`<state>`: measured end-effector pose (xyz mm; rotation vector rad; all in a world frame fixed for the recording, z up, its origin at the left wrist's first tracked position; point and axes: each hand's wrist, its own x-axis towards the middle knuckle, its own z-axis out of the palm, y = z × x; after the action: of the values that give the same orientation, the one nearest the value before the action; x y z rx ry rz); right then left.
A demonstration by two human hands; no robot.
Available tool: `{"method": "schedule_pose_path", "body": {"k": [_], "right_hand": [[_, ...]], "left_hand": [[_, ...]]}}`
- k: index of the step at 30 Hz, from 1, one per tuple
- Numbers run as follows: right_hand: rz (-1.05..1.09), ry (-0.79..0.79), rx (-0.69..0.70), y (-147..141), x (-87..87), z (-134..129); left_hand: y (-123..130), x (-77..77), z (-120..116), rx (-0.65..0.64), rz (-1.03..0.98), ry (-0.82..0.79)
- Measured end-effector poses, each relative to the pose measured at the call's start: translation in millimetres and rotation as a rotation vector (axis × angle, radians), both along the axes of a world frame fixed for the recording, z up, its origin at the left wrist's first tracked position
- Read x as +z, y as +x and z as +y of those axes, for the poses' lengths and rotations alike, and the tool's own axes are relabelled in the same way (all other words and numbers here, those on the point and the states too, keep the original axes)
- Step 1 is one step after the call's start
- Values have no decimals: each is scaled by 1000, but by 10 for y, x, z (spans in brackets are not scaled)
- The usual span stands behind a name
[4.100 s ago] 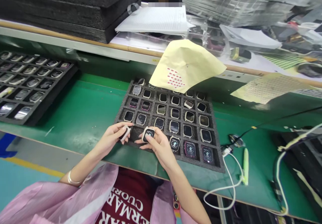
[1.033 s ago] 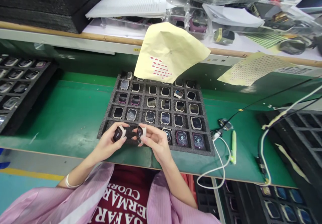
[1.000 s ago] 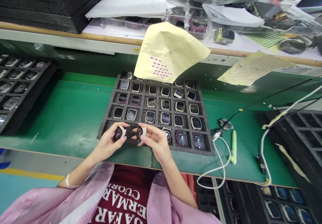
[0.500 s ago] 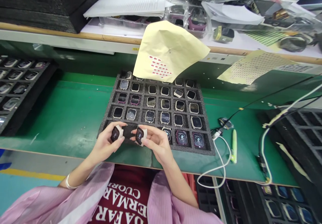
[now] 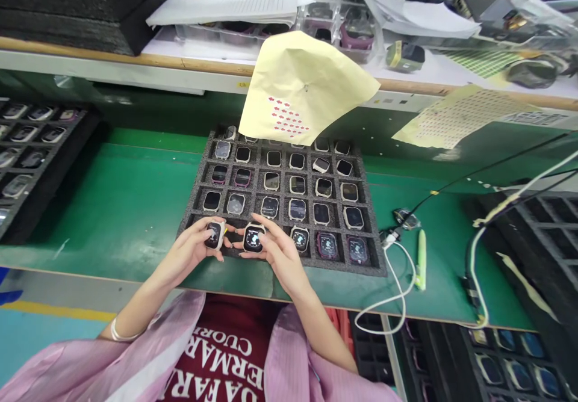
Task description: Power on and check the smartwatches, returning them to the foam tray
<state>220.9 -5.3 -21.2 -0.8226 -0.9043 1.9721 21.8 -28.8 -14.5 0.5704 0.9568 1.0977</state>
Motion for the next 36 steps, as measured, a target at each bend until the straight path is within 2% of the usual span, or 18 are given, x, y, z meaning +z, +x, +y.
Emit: {"method": "schedule_pose_path", "body": {"k": [11,20,27,30,32,34,36], "right_hand": [[-35,67,-35,13,-31,-19],[-129,129,-54,-21,-21,-38],[-201,263,62,-68,31,-2],[-472,452,71,-187,20,103],[-746,706,100,-267,17,182],[-965,958,185,-291,34,238],[-1092,1101,247,-231,72,253]], "left_hand": [[4,-47,-26,-25,100,47],[7,-24,-47,-38,29,12],[-84,-58,-62,-31,133,26],[-161,-60,-66,-2,258,93],[-195,-43,-61,10,329,133],[-208,-21,-54,18,371,148],[-203,-11,-53,12,411,144]]}}
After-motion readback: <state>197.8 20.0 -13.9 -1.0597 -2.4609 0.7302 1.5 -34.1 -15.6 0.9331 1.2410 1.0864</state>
